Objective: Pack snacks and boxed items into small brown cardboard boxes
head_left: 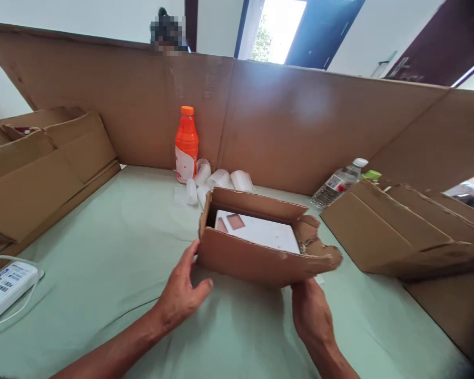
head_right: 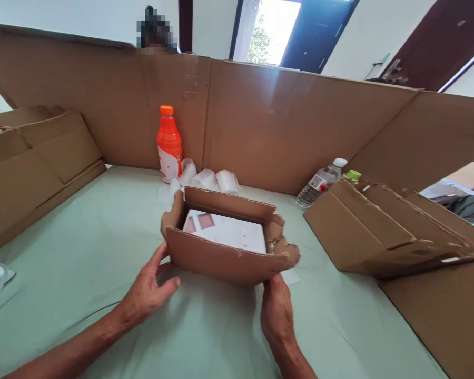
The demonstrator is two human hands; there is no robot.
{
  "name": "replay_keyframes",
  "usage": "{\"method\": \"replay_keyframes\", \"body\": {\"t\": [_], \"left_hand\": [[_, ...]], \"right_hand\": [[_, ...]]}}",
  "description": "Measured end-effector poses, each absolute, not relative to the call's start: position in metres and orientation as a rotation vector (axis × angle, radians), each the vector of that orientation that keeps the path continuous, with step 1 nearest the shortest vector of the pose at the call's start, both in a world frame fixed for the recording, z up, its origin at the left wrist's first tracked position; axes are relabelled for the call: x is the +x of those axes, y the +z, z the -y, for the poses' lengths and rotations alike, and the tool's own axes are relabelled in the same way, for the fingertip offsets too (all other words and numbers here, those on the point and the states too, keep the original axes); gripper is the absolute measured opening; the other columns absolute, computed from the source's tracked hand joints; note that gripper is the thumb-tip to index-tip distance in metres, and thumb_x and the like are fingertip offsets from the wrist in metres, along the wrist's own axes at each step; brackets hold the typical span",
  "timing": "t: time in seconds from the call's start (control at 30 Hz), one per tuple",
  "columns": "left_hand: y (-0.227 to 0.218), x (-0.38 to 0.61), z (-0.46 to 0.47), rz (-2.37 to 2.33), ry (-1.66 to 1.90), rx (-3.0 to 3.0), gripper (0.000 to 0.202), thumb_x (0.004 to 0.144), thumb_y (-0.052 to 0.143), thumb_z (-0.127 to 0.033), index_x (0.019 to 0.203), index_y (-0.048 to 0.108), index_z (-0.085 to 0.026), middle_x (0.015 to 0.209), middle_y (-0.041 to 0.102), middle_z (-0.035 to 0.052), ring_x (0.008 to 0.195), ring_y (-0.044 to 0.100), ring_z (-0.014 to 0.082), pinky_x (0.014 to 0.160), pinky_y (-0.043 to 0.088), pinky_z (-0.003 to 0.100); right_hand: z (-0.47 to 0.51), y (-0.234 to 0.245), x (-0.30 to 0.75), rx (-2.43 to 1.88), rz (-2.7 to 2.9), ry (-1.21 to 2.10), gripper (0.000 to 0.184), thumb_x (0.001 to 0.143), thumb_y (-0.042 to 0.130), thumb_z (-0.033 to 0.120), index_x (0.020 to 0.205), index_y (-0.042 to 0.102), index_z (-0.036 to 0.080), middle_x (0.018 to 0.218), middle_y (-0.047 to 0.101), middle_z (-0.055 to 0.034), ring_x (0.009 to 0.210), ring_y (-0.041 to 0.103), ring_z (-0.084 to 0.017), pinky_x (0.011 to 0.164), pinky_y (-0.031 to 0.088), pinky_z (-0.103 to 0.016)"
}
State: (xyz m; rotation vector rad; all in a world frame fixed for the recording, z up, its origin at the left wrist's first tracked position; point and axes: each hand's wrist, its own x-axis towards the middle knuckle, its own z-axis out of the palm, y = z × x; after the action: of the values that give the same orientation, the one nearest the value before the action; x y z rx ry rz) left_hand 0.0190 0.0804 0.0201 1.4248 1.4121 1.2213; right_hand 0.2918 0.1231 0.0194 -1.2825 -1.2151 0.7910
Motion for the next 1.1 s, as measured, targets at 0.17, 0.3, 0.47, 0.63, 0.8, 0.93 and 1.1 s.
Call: {"method": "replay_keyframes", "body": {"t": [0.17,0.3,0.47,0.63,0.8,0.93,1.1], "left_hand": [[0.03,0.032,-0.089,-1.312,1.108,1.521,0.087,0.076,0.06,-0.016,0.157,0.029,-0.022,0.159,0.042,0.0122,0.145,0.042,0.0302,0.116,0.044,0.05],[0.033,0.019,-0.092,-1.325,1.145,1.505,0.083,0.076,0.056,-0.015,0.156,0.033,-0.023,0.156,0.047,0.0107,0.143,0.045,0.0288,0.114,0.046,0.049],[0.033,-0.023,-0.113,-1.311,1.121,1.49,0.076,0.069,0.048,-0.013,0.144,0.051,-0.02,0.145,0.058,0.0094,0.129,0.059,0.0251,0.104,0.054,0.04],[0.054,-0.058,-0.179,-1.84,0.99,1.568,0.047,0.077,0.052,-0.019,0.122,0.066,-0.017,0.124,0.07,0.0101,0.109,0.069,0.0237,0.092,0.057,0.036],[0.055,-0.052,-0.261,-2.149,0.983,1.482,0.065,0.079,0.066,-0.038,0.138,0.051,-0.016,0.13,0.063,0.0177,0.114,0.065,0.0313,0.098,0.05,0.043],[0.045,-0.048,-0.294,-2.239,0.916,1.456,0.057,0.078,0.068,-0.031,0.132,0.055,-0.021,0.116,0.071,0.014,0.109,0.067,0.0334,0.09,0.051,0.042],[0.053,-0.07,-0.274,-2.28,1.012,1.575,0.042,0.081,0.052,-0.013,0.121,0.062,-0.02,0.118,0.07,0.0117,0.113,0.064,0.0292,0.097,0.048,0.04]], "right_hand": [[-0.126,0.024,0.312,-1.403,1.247,0.632,0.036,0.083,0.055,0.039,0.106,0.076,0.021,0.115,0.075,-0.0068,0.122,0.059,-0.037,0.103,0.049,-0.048],[-0.132,0.031,0.293,-1.329,1.219,0.756,0.041,0.088,0.05,0.04,0.117,0.073,0.021,0.122,0.072,-0.0074,0.123,0.059,-0.034,0.104,0.048,-0.046],[-0.139,0.027,0.279,-1.3,1.147,0.921,0.048,0.094,0.047,0.046,0.13,0.066,0.022,0.132,0.068,-0.0055,0.124,0.058,-0.031,0.106,0.045,-0.044],[-0.138,0.02,0.295,-1.453,1.22,0.847,0.049,0.09,0.054,0.046,0.128,0.07,0.018,0.136,0.066,-0.0078,0.13,0.052,-0.037,0.112,0.038,-0.048],[-0.141,0.017,0.3,-1.461,1.249,0.812,0.05,0.087,0.057,0.048,0.126,0.072,0.019,0.131,0.068,-0.0077,0.134,0.049,-0.039,0.116,0.035,-0.052],[-0.143,0.014,0.296,-1.419,1.191,0.873,0.049,0.086,0.06,0.047,0.127,0.071,0.022,0.131,0.069,-0.0068,0.14,0.045,-0.036,0.121,0.03,-0.048],[-0.144,0.012,0.296,-1.385,1.195,0.918,0.048,0.088,0.061,0.051,0.127,0.071,0.025,0.131,0.069,-0.0067,0.139,0.048,-0.033,0.124,0.028,-0.045]]}}
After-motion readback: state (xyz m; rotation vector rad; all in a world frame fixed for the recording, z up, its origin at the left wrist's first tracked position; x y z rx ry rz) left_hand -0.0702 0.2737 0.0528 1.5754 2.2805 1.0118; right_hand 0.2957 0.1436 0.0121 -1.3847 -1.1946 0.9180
